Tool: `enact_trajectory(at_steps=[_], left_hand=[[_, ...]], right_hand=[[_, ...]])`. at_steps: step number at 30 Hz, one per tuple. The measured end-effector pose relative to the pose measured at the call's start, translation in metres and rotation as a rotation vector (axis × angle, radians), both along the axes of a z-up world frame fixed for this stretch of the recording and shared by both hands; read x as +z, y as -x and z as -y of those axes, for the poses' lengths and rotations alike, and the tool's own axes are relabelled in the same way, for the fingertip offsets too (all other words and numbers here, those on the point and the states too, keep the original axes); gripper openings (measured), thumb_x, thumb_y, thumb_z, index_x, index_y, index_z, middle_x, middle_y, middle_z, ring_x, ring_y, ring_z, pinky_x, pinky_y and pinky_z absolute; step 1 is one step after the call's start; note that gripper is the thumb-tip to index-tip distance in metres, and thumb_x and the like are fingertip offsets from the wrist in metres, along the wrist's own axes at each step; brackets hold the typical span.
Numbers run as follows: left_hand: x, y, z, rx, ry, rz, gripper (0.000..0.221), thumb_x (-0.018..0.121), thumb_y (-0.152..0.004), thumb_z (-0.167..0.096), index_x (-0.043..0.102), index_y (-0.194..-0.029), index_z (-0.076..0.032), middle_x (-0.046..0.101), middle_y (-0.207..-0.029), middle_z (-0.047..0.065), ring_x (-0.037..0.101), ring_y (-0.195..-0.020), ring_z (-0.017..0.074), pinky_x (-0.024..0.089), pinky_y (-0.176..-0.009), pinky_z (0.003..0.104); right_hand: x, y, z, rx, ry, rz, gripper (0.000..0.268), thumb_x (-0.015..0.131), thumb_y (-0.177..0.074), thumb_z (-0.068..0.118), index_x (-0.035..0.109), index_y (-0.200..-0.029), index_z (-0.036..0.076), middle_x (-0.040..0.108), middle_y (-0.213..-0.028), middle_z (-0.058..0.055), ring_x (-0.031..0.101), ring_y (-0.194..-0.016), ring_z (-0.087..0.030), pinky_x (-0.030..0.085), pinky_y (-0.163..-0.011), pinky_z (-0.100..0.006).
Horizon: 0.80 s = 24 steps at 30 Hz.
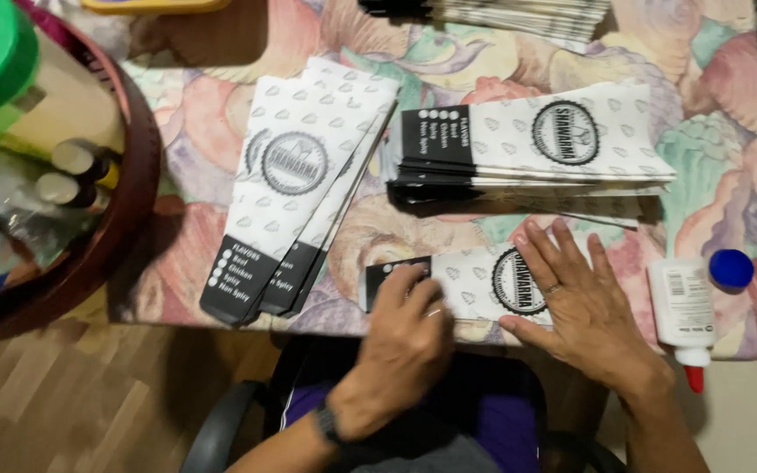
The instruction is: The person applies adhesive from a glue bottle to the edges of paper shawarma sleeves and folds them together by hand.
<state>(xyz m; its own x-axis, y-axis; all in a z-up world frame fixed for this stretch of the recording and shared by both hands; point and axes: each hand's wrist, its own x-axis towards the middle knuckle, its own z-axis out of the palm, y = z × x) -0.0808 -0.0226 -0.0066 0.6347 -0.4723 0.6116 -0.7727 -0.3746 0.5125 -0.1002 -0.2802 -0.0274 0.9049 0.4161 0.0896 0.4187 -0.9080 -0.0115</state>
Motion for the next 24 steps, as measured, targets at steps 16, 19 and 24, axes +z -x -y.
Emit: enact_trajectory(at_steps=[16,19,24], left_hand=[[-0.038,0.023,-0.016,0.578,-0.596,-0.124,0.069,0.04,-0.105,-0.035,0.024,-0.159,0.005,0.019,-0.168,0.025,0.017,-0.158,0.0372,0.016,-0.129,0.048],[-0.039,0.024,-0.015,0.575,-0.522,-0.15,0.07,0.041,-0.103,-0.034,0.027,-0.158,0.007,0.024,-0.167,0.026,0.022,-0.157,0.0389,0.018,-0.128,0.05],[-0.041,0.026,-0.017,0.564,-0.554,-0.152,0.087,0.051,-0.097,-0.044,0.02,-0.16,0.006,0.015,-0.169,0.026,0.015,-0.159,0.0398,0.013,-0.129,0.056]], right_hand=[[-0.005,0.005,0.004,-0.068,-0.081,-0.002,0.106,0.041,-0.086,0.07,0.012,-0.165,0.006,0.009,-0.174,-0.016,0.004,-0.161,-0.038,-0.001,-0.127,-0.06],[0.003,0.01,0.011,-0.143,-0.027,-0.037,0.11,0.019,-0.087,0.082,0.01,-0.164,0.003,0.005,-0.173,-0.016,-0.004,-0.158,-0.045,-0.006,-0.126,-0.062],[0.007,0.016,0.009,-0.353,0.055,-0.066,0.118,0.005,-0.089,0.092,0.013,-0.164,0.001,0.012,-0.172,-0.02,-0.013,-0.159,-0.048,-0.015,-0.126,-0.059]])
